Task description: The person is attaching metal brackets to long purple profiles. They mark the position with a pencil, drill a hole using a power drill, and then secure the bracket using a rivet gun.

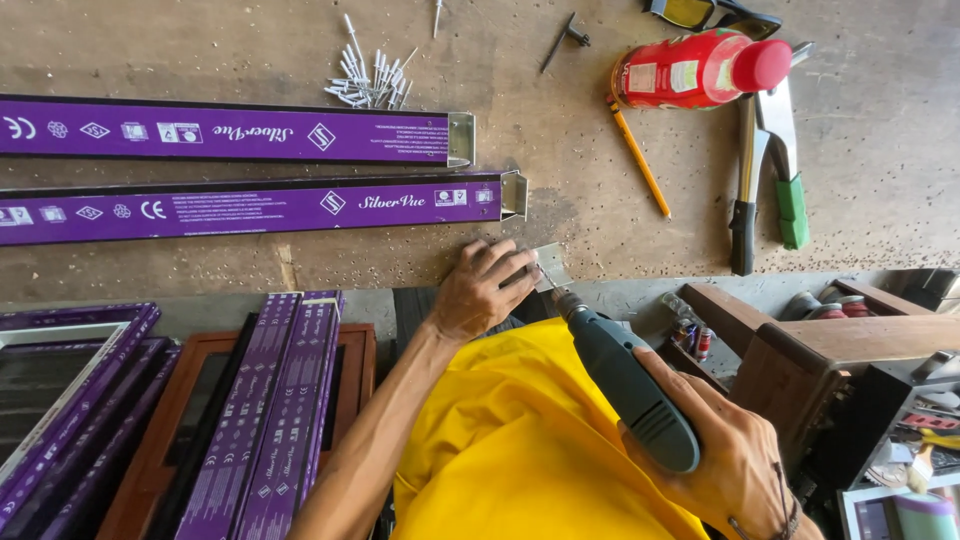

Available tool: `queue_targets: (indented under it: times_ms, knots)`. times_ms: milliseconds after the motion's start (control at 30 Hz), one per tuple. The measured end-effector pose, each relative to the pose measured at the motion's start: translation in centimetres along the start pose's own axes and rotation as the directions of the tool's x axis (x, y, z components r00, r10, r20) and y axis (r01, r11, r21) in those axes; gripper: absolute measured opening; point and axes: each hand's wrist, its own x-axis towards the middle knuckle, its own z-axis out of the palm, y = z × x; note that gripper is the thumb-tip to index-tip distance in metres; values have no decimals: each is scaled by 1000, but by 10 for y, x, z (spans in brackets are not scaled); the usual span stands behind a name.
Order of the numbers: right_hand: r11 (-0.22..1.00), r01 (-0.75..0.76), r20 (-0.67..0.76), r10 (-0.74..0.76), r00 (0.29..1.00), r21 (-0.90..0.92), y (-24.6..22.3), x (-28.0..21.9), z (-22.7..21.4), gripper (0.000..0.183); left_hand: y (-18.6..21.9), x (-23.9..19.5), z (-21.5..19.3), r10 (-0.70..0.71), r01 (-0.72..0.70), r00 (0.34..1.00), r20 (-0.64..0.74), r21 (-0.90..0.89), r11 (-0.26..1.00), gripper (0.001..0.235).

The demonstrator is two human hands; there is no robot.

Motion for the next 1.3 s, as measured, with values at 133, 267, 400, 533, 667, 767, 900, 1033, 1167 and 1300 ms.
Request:
queue_targets:
  times_ms: [133, 267, 400, 533, 667, 767, 900, 1033, 1167, 1300]
  knots:
    - [1000, 23, -27, -23, 999, -17, -1, 0, 3, 80, -2, 0, 1, 14, -14, 1000, 6, 13, 1000, 19]
    - [999, 13, -19, -14, 1000, -42, 0, -1, 7, 80, -1, -3, 2, 13, -13, 1000, 7, 6, 1000, 17]
    - [999, 36, -26, -37, 999, -34, -3, -1, 7, 80, 0, -1, 0, 15, -15, 1000, 13, 2, 1000, 18]
    - [998, -3, -36, 1, 999, -55, -12, 0, 6, 78, 0, 1, -2, 13, -13, 1000, 13, 1, 1000, 17]
    - [997, -8, -26, 7, 1000, -73, -10, -2, 9, 82, 1, 1, -3, 8, -8, 1000, 25, -6, 1000, 17]
    - [997, -38, -23, 37, 999, -63, -11, -2, 9, 81, 1, 2, -5, -9, 9, 1000, 29, -26, 1000, 16]
    - [995, -55, -16, 54, 998, -85, -13, -3, 10, 80, 1, 4, -7, -8, 8, 1000, 24, -25, 1000, 15]
    - [996, -21, -15, 19, 1000, -83, -11, -5, 10, 76, 2, 4, -7, -16, 17, 1000, 18, -41, 999, 14]
    - [996, -41, -6, 40, 999, -79, -10, -5, 10, 77, 1, 5, -5, -15, 15, 1000, 21, -38, 999, 16]
    - [992, -46, -4, 46, 999, -118, -11, -3, 11, 78, 1, -2, 2, -24, 25, 1000, 20, -56, 998, 16]
